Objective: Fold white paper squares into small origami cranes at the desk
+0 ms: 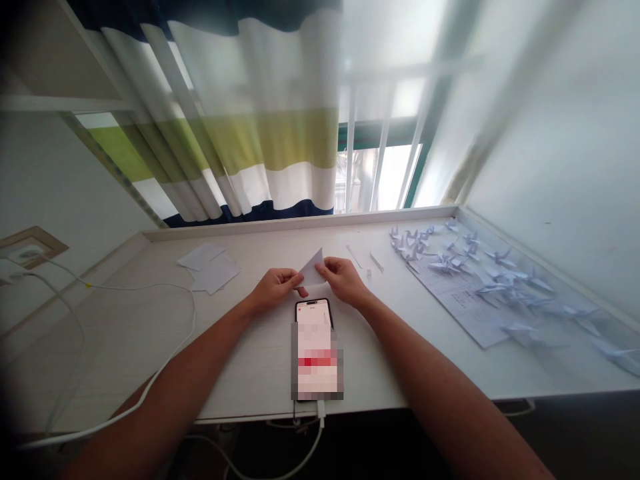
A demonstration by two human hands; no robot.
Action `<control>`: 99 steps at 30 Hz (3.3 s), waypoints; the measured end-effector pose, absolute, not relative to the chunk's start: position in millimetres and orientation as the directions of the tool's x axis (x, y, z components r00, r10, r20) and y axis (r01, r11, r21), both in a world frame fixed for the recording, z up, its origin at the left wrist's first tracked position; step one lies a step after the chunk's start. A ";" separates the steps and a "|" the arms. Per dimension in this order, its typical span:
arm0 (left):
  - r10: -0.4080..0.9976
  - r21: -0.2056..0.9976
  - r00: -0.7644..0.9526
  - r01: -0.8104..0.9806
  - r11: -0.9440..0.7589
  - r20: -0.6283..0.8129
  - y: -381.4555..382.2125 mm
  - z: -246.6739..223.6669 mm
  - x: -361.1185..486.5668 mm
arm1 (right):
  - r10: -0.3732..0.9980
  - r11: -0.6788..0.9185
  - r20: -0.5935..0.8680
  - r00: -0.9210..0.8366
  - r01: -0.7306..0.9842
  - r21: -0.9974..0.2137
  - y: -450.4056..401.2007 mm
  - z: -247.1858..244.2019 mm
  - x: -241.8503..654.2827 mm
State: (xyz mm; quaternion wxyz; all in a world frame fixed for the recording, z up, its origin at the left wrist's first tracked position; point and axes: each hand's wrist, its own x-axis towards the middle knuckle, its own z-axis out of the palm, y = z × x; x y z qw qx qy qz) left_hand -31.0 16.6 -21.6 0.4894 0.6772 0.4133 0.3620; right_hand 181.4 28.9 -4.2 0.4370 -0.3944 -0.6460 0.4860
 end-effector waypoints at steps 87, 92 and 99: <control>0.986 0.975 -0.051 -0.148 -0.164 0.158 16.6 -2.0 -27.4 | 0.907 0.218 0.189 -0.377 0.034 -0.975 37.0 8.4 185.5; 0.990 0.984 0.010 -0.109 -0.138 0.140 15.9 -0.9 -30.3 | 0.886 0.207 0.181 -0.427 0.015 -0.978 33.8 9.6 191.1; 0.987 0.990 0.093 -0.061 -0.123 0.129 17.0 -3.3 -33.2 | 0.886 0.208 0.175 -0.429 0.032 -0.978 34.2 8.2 194.0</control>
